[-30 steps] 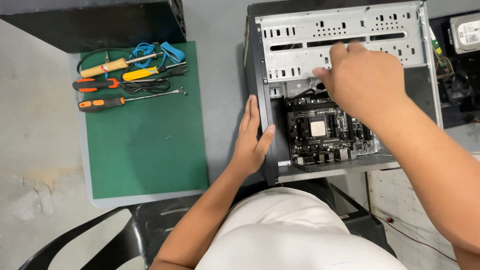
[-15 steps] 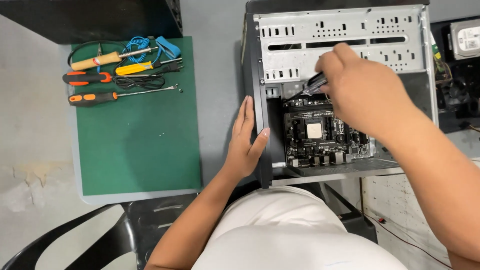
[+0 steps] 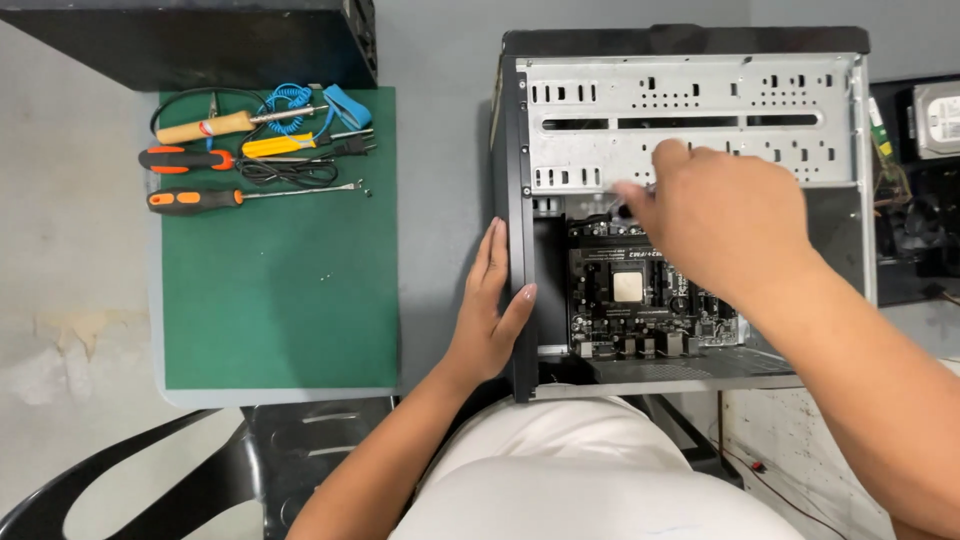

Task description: The person cleans a motherboard with a brush, places it into an open computer case, connects internal cables, and secures the board with screws using a screwdriver. The motherboard is installed inside the case by the end of the clip.

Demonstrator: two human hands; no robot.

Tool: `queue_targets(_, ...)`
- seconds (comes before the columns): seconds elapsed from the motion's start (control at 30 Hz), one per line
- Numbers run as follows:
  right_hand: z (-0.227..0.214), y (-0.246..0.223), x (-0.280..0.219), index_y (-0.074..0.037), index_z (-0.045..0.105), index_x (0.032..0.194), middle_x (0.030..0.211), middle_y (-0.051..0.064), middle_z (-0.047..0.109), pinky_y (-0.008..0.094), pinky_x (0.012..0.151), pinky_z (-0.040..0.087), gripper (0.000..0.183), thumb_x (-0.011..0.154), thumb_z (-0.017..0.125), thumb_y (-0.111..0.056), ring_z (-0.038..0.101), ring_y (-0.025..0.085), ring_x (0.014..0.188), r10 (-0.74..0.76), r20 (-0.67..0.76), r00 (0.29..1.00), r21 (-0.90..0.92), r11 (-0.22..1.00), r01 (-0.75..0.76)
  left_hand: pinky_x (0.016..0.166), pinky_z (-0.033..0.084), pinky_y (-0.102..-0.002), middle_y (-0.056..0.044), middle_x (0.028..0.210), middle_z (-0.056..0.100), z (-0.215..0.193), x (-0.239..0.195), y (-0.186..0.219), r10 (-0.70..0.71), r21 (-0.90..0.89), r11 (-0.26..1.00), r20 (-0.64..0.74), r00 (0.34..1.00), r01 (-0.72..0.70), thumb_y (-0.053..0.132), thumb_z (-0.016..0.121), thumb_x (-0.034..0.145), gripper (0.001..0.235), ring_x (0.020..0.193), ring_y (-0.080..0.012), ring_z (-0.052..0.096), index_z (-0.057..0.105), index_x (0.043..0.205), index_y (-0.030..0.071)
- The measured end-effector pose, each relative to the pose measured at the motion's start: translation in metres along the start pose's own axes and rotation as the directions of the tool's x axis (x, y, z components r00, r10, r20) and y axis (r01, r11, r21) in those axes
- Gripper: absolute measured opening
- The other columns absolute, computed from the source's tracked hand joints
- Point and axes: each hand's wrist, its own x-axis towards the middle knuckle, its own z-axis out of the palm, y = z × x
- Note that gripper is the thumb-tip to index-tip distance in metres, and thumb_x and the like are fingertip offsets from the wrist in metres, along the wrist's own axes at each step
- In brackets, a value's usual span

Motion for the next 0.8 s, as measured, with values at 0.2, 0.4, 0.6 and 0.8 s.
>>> queue_targets(0.2,-0.016,0.008,-0.003,-0.011,0.041,0.118,0.114,0.014,0.039,0.050,0.040,0.050,0.052,0.080,0.067,-0.034,0.058,0.038,0.047,-0.078,0.031,0.997,0.287,0.956,0.065,0.118,0.012,-0.044,-0.019,0.153,0.017,-0.015,0.008,-0.047,0.125,-0.002,0.992,-0.002,0.992,-0.125,0.036,0.038,0.097,0.062,0.144,-0.0300,0.016,0.019,0.145,0.002)
queue_targets(0.4,0.014,0.007,-0.007,-0.011,0.050,0.085,0.056,-0.002,0.051,0.028,0.031,0.033,0.054,0.106,0.041,-0.060,0.050,0.019,0.038,0.015,-0.250,0.968,-0.114,0.993,-0.045,0.083,0.047,-0.030,-0.004,0.100,0.067,-0.099,0.021,-0.168,-0.100,0.256,0.906,-0.643,0.760,0.336,0.013,0.052,0.082,0.026,0.092,-0.0179,0.061,0.068,0.102,0.013)
queue_targets(0.6,0.023,0.013,-0.010,-0.011,0.048,0.101,0.098,0.003,0.048,0.034,0.027,0.037,0.029,0.088,0.059,-0.035,0.050,0.023,0.040,-0.157,-0.304,0.940,-0.045,0.988,0.150,0.063,0.047,-0.033,0.002,0.096,0.059,-0.137,0.046,-0.179,-0.040,0.468,0.762,-0.656,0.754,0.448,0.016,0.059,0.079,0.025,0.060,-0.0137,0.052,0.065,0.103,0.016)
queue_targets(0.8,-0.005,0.009,-0.010,-0.008,0.044,0.116,0.104,0.016,0.056,0.038,0.033,0.051,0.050,0.088,0.052,-0.048,0.065,0.030,0.050,0.003,0.045,0.999,0.092,0.996,-0.007,0.061,0.047,-0.038,0.005,0.086,0.057,-0.138,0.074,-0.194,0.078,0.595,0.680,-0.640,0.764,0.428,0.029,0.068,0.080,0.021,0.084,-0.0174,0.058,0.065,0.098,0.018)
